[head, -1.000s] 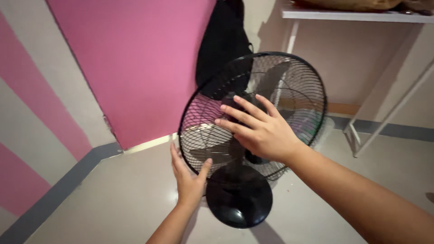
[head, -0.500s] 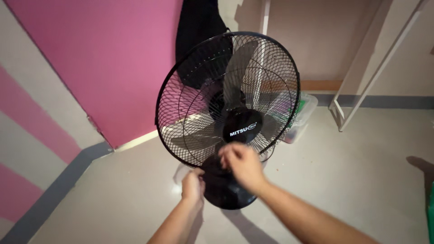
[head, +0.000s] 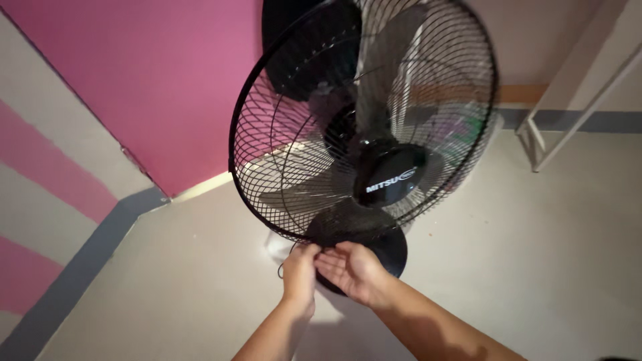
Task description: The person reassembles a standing electric fan by hand. They attach the fan blades to the motor hub, secure the blades with a nut, then fit and lock the front protective grille onto the fan head.
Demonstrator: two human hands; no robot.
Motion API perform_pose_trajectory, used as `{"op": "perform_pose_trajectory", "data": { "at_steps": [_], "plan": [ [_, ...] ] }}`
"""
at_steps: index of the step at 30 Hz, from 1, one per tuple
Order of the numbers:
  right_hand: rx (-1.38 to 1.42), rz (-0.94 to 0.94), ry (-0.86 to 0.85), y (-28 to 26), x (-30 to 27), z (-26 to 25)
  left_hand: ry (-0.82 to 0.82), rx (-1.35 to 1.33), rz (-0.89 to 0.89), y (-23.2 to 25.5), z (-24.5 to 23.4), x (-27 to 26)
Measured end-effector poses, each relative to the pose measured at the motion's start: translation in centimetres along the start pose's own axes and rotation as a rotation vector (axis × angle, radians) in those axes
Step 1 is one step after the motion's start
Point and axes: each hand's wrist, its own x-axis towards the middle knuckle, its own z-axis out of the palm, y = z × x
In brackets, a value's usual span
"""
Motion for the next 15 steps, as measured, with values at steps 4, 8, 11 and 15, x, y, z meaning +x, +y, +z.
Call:
{"op": "perform_pose_trajectory", "data": {
  "at_steps": [4,8,11,15],
  "plan": [
    [0.201,-0.017,-0.011,0.8,1.7,-0.3,-0.023,0.157,0.082,-0.1,0.0,0.7],
    [0.416,-0.015,-0.003,1.0,1.0,0.2,0.106,0.288,-0.021,-1.1,0.1,1.6],
    [0.569,-0.037,-0.049,1.0,-1.3,1.0,-0.063,0.077,0.25,-1.9,0.2,1.2],
    [0.506,-0.007,-0.114,1.4,-3.9,2.6,0.058,-0.028,0.06,-2.5,0.8,0.5]
  ]
}}
